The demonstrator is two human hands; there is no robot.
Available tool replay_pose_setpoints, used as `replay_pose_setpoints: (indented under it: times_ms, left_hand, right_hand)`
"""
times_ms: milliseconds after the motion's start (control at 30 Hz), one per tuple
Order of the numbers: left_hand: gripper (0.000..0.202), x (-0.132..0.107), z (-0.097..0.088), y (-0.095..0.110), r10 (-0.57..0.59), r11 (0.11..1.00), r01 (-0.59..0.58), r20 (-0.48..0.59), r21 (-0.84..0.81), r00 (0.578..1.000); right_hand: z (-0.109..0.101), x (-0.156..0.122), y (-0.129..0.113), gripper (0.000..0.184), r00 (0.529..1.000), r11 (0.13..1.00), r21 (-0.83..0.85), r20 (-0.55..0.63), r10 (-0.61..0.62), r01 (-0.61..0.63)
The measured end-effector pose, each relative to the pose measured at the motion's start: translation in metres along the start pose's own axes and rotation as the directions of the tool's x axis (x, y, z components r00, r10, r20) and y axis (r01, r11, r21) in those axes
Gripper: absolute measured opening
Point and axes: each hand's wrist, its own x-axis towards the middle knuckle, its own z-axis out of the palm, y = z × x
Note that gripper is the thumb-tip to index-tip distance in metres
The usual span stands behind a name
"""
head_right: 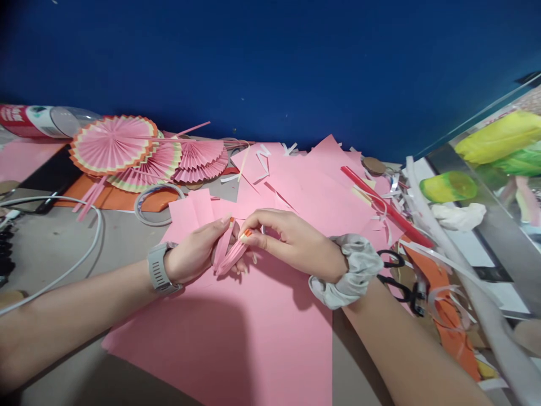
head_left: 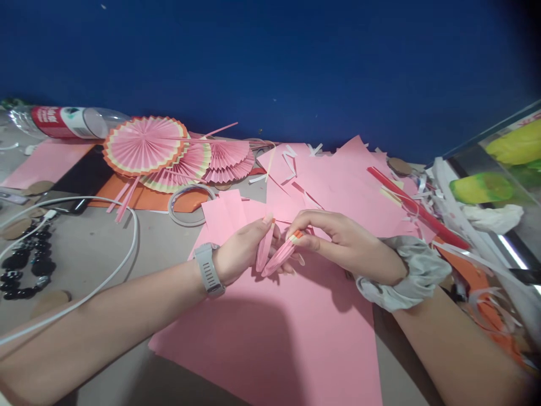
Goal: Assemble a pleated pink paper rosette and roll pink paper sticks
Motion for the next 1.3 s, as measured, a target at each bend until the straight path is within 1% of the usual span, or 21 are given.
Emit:
replay_pose_setpoints:
  times_ms: [167,300,367,467,567,633,767,900,967,1000,1100,1133,1167,1200,1300]
  left_hand:
    - [0.042,0.0,0.001,0.001,0.016,0.999,-0.017,0.039,0.028,0.999]
    - [0.041,0.0,-0.001,0.0,0.027,0.999,-0.028,0.035,0.021,0.999]
    - [0.04,0.001,-0.001,-0.001,0.021,1.0,-0.021,0.019,0.007,1.0]
    - [0.04,0.001,-0.001,0.0,-0.006,1.0,0.005,-0.031,-0.024,1.0]
    - [0.043,0.0,0.0,0.003,-0.034,0.998,0.031,-0.066,-0.047,0.997]
    - [0.042,0.0,0.001,0.003,-0.036,0.997,0.031,-0.074,-0.071,0.997]
    - [0.034,0.001,-0.001,0.002,-0.023,0.992,0.011,-0.092,-0.126,0.995]
    - [0.033,0.0,-0.002,0.0,-0.025,0.992,0.007,-0.139,-0.127,0.99]
    - [0.032,-0.001,0.0,0.002,-0.017,0.994,-0.002,-0.176,-0.109,0.984]
    - [0.032,-0.001,0.001,0.003,-0.013,0.995,-0.006,-0.197,-0.099,0.98]
    - [0.033,-0.002,0.004,0.007,-0.022,0.995,-0.001,-0.225,-0.103,0.974]
    - [0.033,-0.002,0.004,0.008,-0.029,0.994,0.004,-0.227,-0.111,0.974]
    - [0.033,-0.002,0.005,0.008,-0.031,0.993,0.005,-0.225,-0.118,0.974]
    - [0.033,-0.002,0.005,0.008,-0.028,0.993,0.002,-0.219,-0.12,0.975]
    - [0.034,-0.001,0.004,0.007,0.004,0.995,-0.024,-0.198,-0.099,0.98]
  right_hand:
    - [0.001,0.0,0.001,0.014,1.0,1.0,0.021,-0.013,-0.01,0.01]
    - [0.001,0.0,0.001,0.018,0.997,1.0,0.013,-0.066,0.029,-0.028]
    - [0.002,0.0,0.001,0.019,0.996,0.999,-0.001,-0.083,0.037,-0.037]
    - [0.004,0.0,0.003,0.02,0.996,1.0,-0.014,-0.088,0.008,-0.009]
    - [0.006,0.001,0.003,0.02,0.996,1.0,-0.016,-0.092,-0.008,0.006]
    - [0.007,0.001,0.001,0.02,0.996,1.0,-0.026,-0.094,-0.005,0.003]
    - [0.009,0.001,-0.002,0.023,0.993,0.997,-0.08,-0.113,-0.015,0.006]
    - [0.011,0.002,-0.003,0.022,0.993,0.992,-0.122,-0.113,-0.042,0.028]
    - [0.009,0.001,-0.006,0.019,0.993,0.989,-0.137,-0.091,-0.076,0.063]
    - [0.007,0.0,-0.008,0.018,0.993,0.985,-0.145,-0.059,-0.104,0.094]
    - [0.001,-0.003,-0.016,0.015,0.977,0.969,-0.139,0.1,-0.191,0.204]
    - [-0.001,-0.004,-0.018,0.015,0.97,0.965,-0.136,0.134,-0.205,0.223]
    - [-0.003,-0.005,-0.02,0.015,0.968,0.965,-0.138,0.141,-0.206,0.225]
    - [-0.004,-0.005,-0.022,0.014,0.974,0.966,-0.148,0.117,-0.196,0.212]
    - [-0.005,-0.005,-0.021,0.01,0.989,0.974,-0.19,-0.05,-0.138,0.126]
